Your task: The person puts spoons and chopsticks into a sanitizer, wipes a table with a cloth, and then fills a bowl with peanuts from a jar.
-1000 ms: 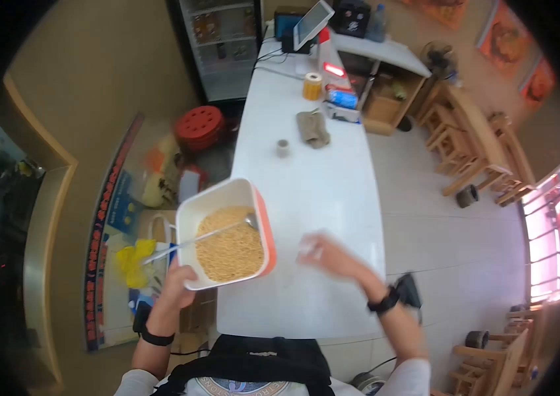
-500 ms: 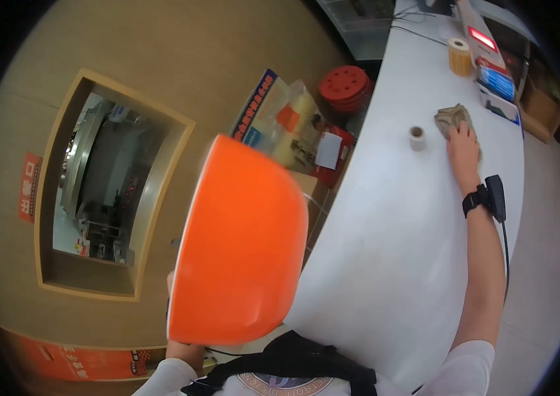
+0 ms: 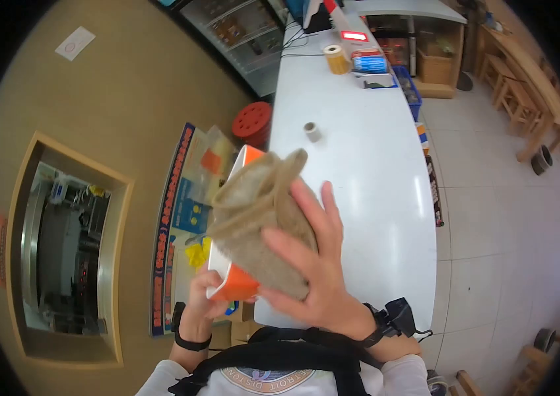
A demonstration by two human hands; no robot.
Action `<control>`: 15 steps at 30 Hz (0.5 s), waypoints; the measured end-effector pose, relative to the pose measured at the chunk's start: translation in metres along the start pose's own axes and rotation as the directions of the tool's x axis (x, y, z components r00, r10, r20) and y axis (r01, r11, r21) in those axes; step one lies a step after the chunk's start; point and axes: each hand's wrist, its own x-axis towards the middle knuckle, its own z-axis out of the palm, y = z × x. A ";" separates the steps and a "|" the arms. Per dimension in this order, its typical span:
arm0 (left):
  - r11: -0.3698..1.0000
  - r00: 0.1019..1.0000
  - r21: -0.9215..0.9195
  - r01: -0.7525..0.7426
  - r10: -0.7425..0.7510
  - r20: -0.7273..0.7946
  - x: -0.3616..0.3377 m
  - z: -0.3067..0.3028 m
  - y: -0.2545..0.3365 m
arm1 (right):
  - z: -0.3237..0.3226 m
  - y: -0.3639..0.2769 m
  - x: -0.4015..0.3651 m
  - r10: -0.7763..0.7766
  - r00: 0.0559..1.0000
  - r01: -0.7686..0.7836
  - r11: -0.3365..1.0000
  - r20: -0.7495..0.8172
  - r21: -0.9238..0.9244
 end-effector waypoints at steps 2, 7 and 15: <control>0.998 1.000 0.055 0.021 -0.021 -0.002 0.002 -0.004 -0.003 | -0.008 0.000 0.002 0.089 0.993 -0.096 0.990 0.073 0.101; 0.990 0.999 0.137 0.029 -0.031 0.014 -0.002 -0.008 -0.002 | -0.016 0.000 0.014 0.206 0.967 -0.235 0.948 0.151 0.214; 0.995 0.994 0.052 0.085 -0.089 0.069 -0.012 -0.006 -0.001 | -0.006 0.002 0.023 0.150 0.985 -0.124 0.960 -0.087 0.252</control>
